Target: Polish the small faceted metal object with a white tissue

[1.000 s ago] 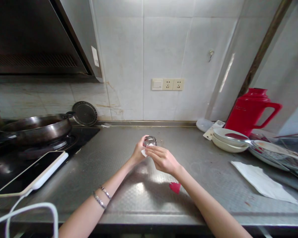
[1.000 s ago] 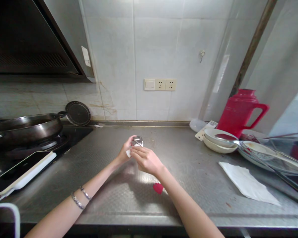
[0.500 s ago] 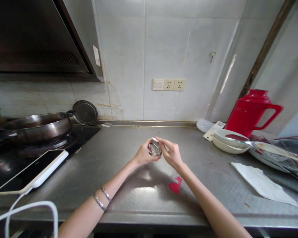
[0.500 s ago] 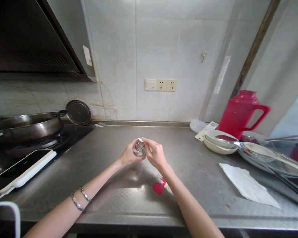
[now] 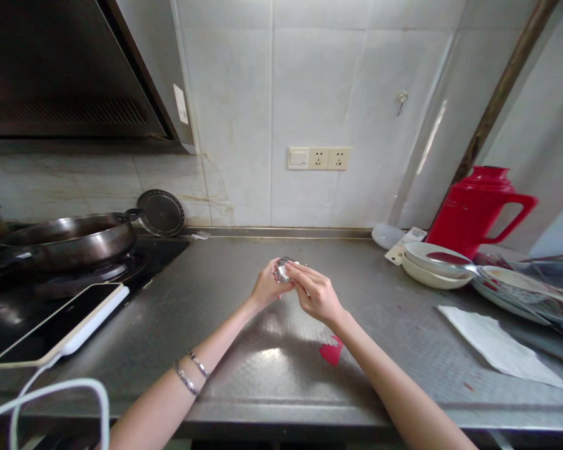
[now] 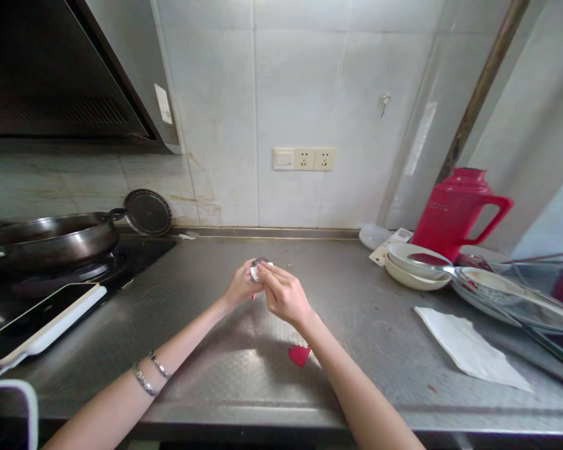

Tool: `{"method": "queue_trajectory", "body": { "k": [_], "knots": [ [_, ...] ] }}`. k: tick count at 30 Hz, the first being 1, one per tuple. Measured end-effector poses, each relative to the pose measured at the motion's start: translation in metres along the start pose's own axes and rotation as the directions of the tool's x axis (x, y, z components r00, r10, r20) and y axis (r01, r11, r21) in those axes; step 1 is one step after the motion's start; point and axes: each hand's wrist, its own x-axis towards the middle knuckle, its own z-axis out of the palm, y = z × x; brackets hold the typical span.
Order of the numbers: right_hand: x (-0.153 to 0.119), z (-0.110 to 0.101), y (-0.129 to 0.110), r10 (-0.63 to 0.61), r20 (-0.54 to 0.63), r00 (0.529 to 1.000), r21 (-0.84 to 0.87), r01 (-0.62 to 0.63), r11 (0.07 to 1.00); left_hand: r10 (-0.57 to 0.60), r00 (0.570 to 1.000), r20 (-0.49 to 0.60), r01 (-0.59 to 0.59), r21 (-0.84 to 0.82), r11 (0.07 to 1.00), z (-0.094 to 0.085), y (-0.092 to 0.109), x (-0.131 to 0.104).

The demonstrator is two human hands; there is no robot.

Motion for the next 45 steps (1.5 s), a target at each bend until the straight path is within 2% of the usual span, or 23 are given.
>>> {"method": "queue_trajectory", "body": {
  "k": [3, 6, 9, 11, 12, 17, 24, 38, 45],
  "knots": [
    [-0.001, 0.000, 0.000, 0.000, 0.017, 1.000, 0.061, -0.001, 0.998, -0.039, 0.999, 0.023, 0.040, -0.043, 0.998, -0.001, 0.006, -0.001],
    [0.000, -0.003, 0.002, 0.119, -0.054, 0.991, 0.122, -0.112, 0.986, -0.071, 0.997, 0.034, 0.073, -0.075, 0.994, -0.001, 0.013, -0.002],
    [0.004, -0.007, 0.007, 0.315, -0.186, 0.931, 0.142, -0.292, 0.946, -0.097, 0.994, 0.047, 0.101, -0.090, 0.991, -0.001, 0.017, -0.003],
    [0.006, -0.008, 0.010, 0.388, -0.230, 0.892, 0.125, -0.368, 0.921, -0.109, 0.992, 0.061, 0.115, -0.103, 0.988, 0.000, 0.018, -0.004],
    [0.007, -0.008, 0.011, 0.398, -0.228, 0.889, 0.117, -0.381, 0.917, -0.114, 0.991, 0.070, 0.122, -0.110, 0.986, 0.001, 0.018, -0.005],
    [0.007, -0.003, 0.010, 0.355, -0.123, 0.927, 0.168, -0.333, 0.928, -0.119, 0.989, 0.092, 0.130, -0.130, 0.983, 0.004, 0.017, -0.007],
    [0.006, -0.001, 0.006, 0.370, -0.171, 0.913, 0.193, -0.337, 0.921, -0.110, 0.993, 0.049, 0.116, -0.139, 0.983, 0.008, 0.021, -0.009],
    [0.004, -0.001, 0.003, 0.281, -0.138, 0.950, 0.136, -0.263, 0.955, -0.125, 0.991, -0.047, 0.118, -0.127, 0.985, 0.004, 0.026, -0.008],
    [0.007, -0.009, 0.001, 0.269, -0.096, 0.958, 0.192, -0.247, 0.950, -0.133, 0.990, -0.047, 0.125, -0.142, 0.982, 0.001, 0.026, -0.006]
  ]
}}
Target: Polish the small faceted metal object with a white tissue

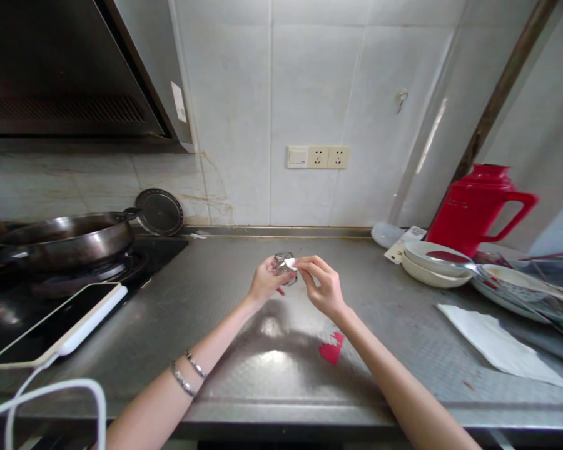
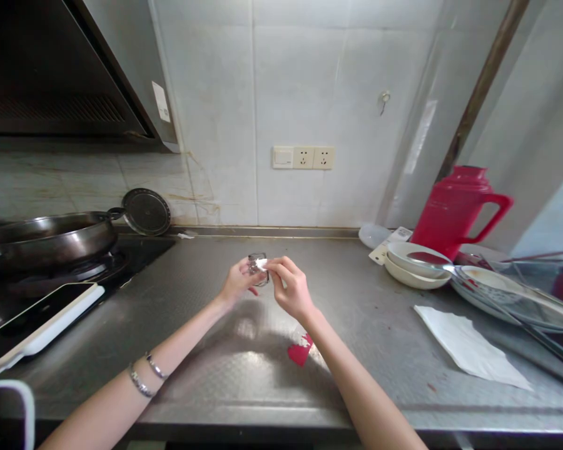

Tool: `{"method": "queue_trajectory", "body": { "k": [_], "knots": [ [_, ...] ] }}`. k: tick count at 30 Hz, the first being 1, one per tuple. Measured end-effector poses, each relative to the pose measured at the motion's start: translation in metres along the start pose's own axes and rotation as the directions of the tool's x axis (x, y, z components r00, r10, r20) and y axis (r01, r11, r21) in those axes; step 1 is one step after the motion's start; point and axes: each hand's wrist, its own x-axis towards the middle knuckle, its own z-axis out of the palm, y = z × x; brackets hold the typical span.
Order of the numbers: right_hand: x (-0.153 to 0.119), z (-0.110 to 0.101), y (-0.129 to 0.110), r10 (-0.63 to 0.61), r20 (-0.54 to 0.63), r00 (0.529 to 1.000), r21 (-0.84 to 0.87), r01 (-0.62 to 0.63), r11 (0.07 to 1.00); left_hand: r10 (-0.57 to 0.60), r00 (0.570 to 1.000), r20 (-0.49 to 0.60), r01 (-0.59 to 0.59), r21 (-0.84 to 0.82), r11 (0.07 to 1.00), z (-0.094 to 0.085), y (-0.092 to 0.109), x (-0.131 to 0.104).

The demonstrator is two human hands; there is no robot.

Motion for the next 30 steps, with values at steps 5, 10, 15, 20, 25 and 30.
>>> {"method": "queue_trajectory", "body": {
  "k": [5, 10, 15, 20, 25, 30],
  "knots": [
    [0.005, -0.007, -0.003, 0.067, -0.086, 0.994, -0.021, -0.069, 0.997, 0.063, 0.998, -0.021, -0.060, 0.119, 0.991, -0.003, -0.008, 0.005],
    [0.005, -0.002, 0.005, -0.018, -0.093, 0.996, -0.136, 0.006, 0.991, 0.178, 0.984, -0.023, -0.163, 0.298, 0.940, 0.000, -0.017, 0.004],
    [0.005, 0.001, 0.011, -0.158, 0.188, 0.969, -0.142, 0.186, 0.972, 0.253, 0.967, 0.013, -0.236, 0.404, 0.884, 0.005, -0.019, -0.001],
    [0.004, -0.001, 0.009, -0.215, 0.241, 0.946, -0.158, 0.257, 0.954, 0.240, 0.971, 0.000, -0.221, 0.392, 0.893, 0.002, -0.023, 0.001],
    [0.003, -0.002, 0.005, -0.266, 0.287, 0.920, -0.128, 0.312, 0.942, 0.165, 0.985, -0.041, -0.141, 0.348, 0.927, -0.004, -0.025, 0.007],
    [0.003, 0.000, -0.002, -0.244, 0.310, 0.919, -0.043, 0.270, 0.962, 0.130, 0.989, -0.071, -0.095, 0.367, 0.925, -0.008, -0.021, 0.008]
  ]
}}
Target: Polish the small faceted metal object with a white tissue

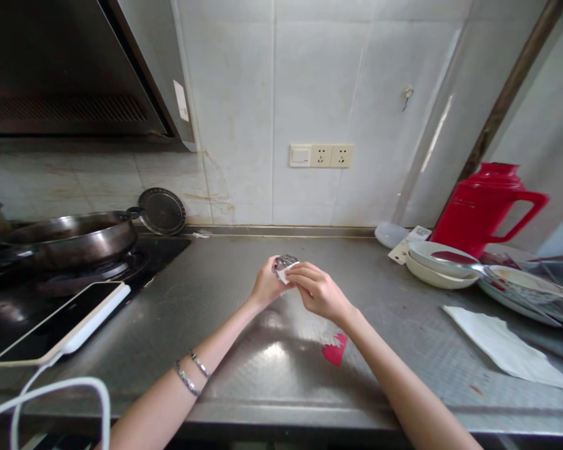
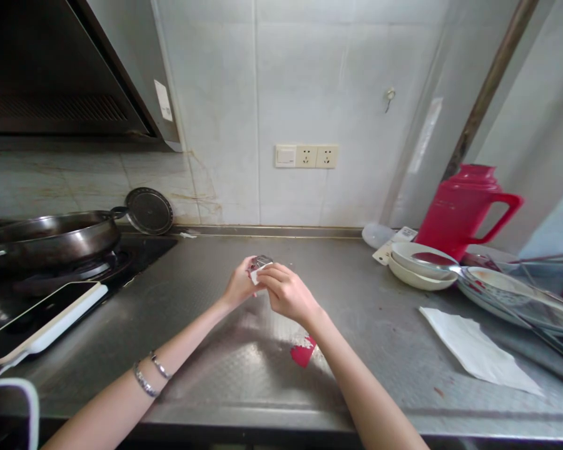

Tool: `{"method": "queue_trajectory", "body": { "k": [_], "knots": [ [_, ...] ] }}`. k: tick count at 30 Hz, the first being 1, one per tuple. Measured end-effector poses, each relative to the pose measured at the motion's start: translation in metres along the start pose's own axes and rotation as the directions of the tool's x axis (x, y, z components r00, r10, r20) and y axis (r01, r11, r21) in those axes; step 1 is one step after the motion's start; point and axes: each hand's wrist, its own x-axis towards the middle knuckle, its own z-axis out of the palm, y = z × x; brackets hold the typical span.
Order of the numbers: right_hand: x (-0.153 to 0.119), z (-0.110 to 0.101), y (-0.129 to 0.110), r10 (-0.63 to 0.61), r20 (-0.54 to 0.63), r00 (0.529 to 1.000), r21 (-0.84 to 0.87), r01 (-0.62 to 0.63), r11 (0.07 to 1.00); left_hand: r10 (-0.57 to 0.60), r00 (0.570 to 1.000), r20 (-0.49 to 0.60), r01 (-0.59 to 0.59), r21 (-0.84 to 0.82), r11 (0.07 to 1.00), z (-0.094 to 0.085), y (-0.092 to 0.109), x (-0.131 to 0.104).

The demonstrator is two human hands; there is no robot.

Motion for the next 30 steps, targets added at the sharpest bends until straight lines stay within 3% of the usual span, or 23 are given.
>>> {"method": "queue_trajectory", "body": {
  "k": [3, 6, 9, 11, 13, 15, 22, 26, 30],
  "knots": [
    [0.000, 0.000, -0.003, 0.022, -0.007, 1.000, 0.097, -0.021, 0.995, -0.022, 1.000, -0.001, 0.021, -0.035, 0.999, -0.002, 0.000, 0.002],
    [0.000, -0.002, 0.000, 0.135, -0.172, 0.976, 0.123, -0.115, 0.986, -0.039, 0.999, 0.004, 0.040, -0.103, 0.994, -0.003, -0.002, 0.005],
    [-0.002, -0.005, 0.010, 0.364, -0.372, 0.854, 0.120, -0.345, 0.931, -0.041, 0.999, 0.032, 0.045, -0.139, 0.989, -0.001, -0.003, 0.005],
    [-0.004, -0.003, 0.017, 0.511, -0.394, 0.764, 0.172, -0.484, 0.858, -0.046, 0.997, 0.055, 0.054, -0.157, 0.986, 0.002, -0.002, 0.003],
    [-0.006, 0.000, 0.023, 0.619, -0.351, 0.703, 0.238, -0.572, 0.785, -0.044, 0.995, 0.094, 0.060, -0.179, 0.982, 0.004, 0.001, -0.001],
    [-0.006, 0.003, 0.026, 0.682, -0.288, 0.672, 0.297, -0.615, 0.731, -0.039, 0.989, 0.145, 0.067, -0.196, 0.978, 0.005, 0.005, -0.004],
    [0.002, -0.004, 0.018, 0.707, 0.071, 0.704, 0.554, -0.617, 0.559, -0.013, 0.975, 0.220, 0.074, -0.271, 0.960, 0.000, 0.016, -0.005],
    [0.004, -0.008, 0.014, 0.694, 0.201, 0.692, 0.637, -0.630, 0.444, -0.002, 0.957, 0.290, 0.109, -0.353, 0.929, -0.006, 0.021, -0.003],
    [0.000, -0.004, 0.015, 0.618, 0.298, 0.727, 0.683, -0.615, 0.395, 0.000, 0.936, 0.352, 0.143, -0.378, 0.915, -0.010, 0.024, -0.003]
  ]
}}
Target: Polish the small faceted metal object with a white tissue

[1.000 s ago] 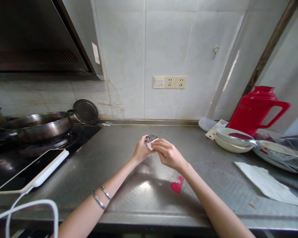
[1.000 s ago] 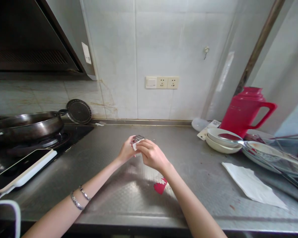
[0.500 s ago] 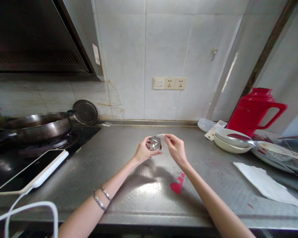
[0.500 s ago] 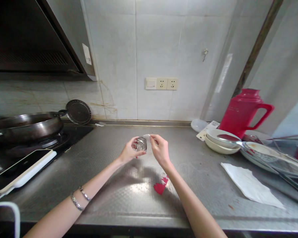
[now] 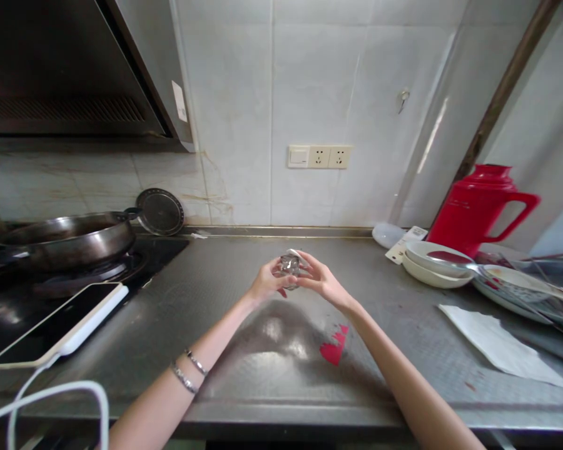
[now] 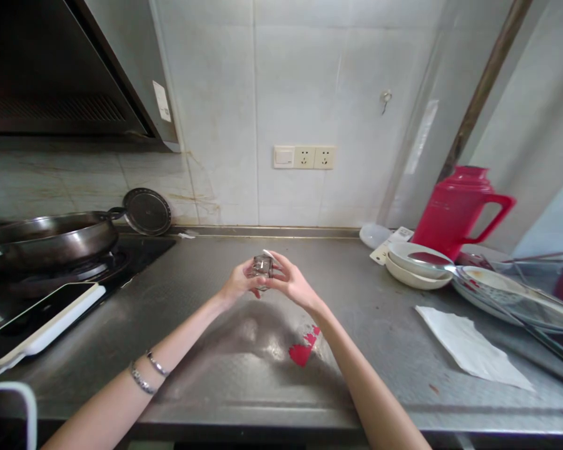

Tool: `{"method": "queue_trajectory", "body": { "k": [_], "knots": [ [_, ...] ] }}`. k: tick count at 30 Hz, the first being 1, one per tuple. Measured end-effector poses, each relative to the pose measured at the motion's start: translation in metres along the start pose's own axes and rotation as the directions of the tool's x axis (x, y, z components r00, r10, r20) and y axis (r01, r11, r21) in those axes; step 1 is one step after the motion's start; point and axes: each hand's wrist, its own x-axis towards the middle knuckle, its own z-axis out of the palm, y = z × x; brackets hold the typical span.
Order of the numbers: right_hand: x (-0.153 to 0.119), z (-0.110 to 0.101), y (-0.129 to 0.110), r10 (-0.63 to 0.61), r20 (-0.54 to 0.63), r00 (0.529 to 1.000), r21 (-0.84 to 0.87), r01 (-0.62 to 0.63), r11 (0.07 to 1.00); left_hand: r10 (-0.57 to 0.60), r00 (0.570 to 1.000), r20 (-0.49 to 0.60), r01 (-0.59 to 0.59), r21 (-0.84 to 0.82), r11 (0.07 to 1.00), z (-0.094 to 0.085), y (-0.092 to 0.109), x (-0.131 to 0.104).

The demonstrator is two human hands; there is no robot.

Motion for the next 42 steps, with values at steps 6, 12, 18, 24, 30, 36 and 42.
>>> {"method": "queue_trajectory", "body": {
  "k": [6, 12, 18, 24, 30, 36, 42],
  "knots": [
    [-0.001, 0.004, 0.013, -0.123, 0.015, 0.992, -0.148, 0.124, 0.981, -0.021, 1.000, 0.014, 0.021, -0.018, 1.000, -0.002, -0.005, 0.000],
    [0.000, 0.002, 0.019, -0.152, -0.016, 0.988, -0.235, 0.144, 0.961, -0.050, 0.994, 0.097, 0.050, -0.005, 0.999, -0.006, -0.006, 0.002],
    [-0.001, 0.003, 0.009, -0.024, -0.087, 0.996, -0.127, 0.013, 0.992, 0.042, 0.983, 0.177, -0.066, 0.134, 0.989, -0.009, -0.014, 0.004],
    [0.000, 0.009, -0.006, 0.090, -0.126, 0.988, -0.008, -0.092, 0.996, 0.239, 0.968, 0.078, -0.250, 0.401, 0.882, -0.002, -0.022, 0.001],
    [0.000, 0.008, -0.001, 0.135, -0.110, 0.985, -0.029, -0.139, 0.990, 0.258, 0.966, 0.031, -0.241, 0.482, 0.843, 0.001, -0.027, 0.002],
    [0.002, 0.003, 0.003, 0.005, -0.188, 0.982, -0.299, -0.063, 0.952, 0.278, 0.961, -0.006, -0.245, 0.457, 0.855, 0.003, -0.024, -0.003],
    [0.008, -0.006, 0.011, -0.100, -0.268, 0.958, -0.340, 0.003, 0.940, 0.235, 0.971, -0.040, -0.192, 0.453, 0.871, 0.010, -0.023, -0.006]
  ]
}}
